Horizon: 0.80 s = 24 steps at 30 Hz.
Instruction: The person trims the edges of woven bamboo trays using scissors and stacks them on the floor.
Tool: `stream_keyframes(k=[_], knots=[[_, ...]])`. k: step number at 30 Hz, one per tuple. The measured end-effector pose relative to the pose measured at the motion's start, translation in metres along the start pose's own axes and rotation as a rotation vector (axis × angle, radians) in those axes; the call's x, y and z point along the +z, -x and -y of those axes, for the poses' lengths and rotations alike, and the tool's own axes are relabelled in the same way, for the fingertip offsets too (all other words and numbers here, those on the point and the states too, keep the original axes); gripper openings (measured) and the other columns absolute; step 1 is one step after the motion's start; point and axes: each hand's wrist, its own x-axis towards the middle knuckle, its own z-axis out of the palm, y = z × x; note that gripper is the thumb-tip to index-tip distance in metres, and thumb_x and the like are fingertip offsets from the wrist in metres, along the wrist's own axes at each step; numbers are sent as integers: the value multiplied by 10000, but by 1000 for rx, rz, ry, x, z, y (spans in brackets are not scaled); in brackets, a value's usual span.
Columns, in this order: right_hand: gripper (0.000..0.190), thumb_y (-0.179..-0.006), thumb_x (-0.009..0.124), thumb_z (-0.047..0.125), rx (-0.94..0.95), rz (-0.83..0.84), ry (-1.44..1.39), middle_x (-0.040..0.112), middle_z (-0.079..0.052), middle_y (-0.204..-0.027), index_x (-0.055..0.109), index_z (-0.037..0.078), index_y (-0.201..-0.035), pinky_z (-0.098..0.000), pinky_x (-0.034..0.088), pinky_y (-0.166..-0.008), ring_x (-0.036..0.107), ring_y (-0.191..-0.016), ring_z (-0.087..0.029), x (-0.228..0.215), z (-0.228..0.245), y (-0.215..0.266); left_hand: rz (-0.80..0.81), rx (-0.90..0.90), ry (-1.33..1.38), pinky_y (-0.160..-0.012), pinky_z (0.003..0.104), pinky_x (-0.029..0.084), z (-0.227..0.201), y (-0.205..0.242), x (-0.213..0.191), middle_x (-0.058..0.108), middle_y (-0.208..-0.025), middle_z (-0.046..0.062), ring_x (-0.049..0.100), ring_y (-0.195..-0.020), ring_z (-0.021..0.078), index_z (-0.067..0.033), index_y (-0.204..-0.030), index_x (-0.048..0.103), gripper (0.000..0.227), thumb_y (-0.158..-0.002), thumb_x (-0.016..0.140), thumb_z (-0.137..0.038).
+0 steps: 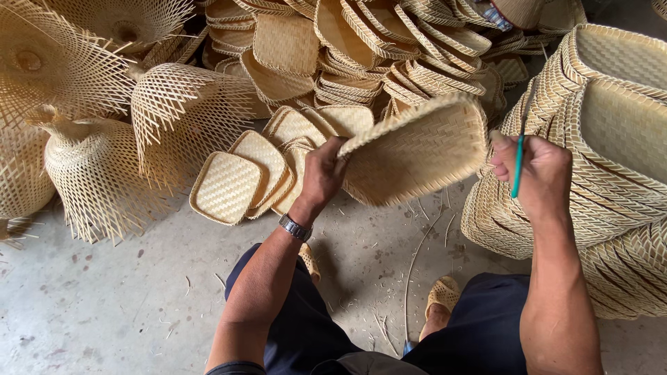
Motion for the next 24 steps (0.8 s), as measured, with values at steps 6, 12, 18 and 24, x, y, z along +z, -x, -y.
stream_keyframes(k=[6, 12, 18, 24], knots=[[465, -1024, 694, 417, 178, 88, -752, 737, -153, -1032, 669, -27, -1158, -390, 611, -740, 735, -875, -249, 17, -29, 0, 12, 567, -452, -805, 371, 617, -6, 3, 10, 730, -1139, 94, 745, -989, 257, -97, -1285, 555, 327, -1007, 684, -210], [394, -919, 771, 193, 248, 87, -1183, 700, -88, -1306, 660, 17, -1254, -448, 525, -1133, 670, -1239, -237, 11, -48, -16, 71, 732, -506, -1228, 544, 387, -24, -4, 19, 323, -1643, 85, 392, -1511, 288, -185, -1608, 201, 912, -933, 595, -654], [477, -837, 810, 155, 135, 73, -1217, 698, -85, -1322, 655, 15, -1266, -482, 471, -1212, 659, -1280, -257, -15, -56, -14, 138, -216, 379, -1194, 587, 230, -20, -21, 26, 91, -1711, 116, 200, -1558, 337, -155, -1662, 74, 1174, -805, 403, -887], [418, -907, 814, 180, 2, 157, -1073, 679, -90, -1281, 656, 8, -1254, -464, 468, -1204, 646, -1241, -248, -19, -60, -7, 137, -641, 1426, -1174, 476, 429, -20, -30, 37, 473, -1564, 164, 499, -1398, 300, -50, -1556, 383, 837, -949, 597, -584]])
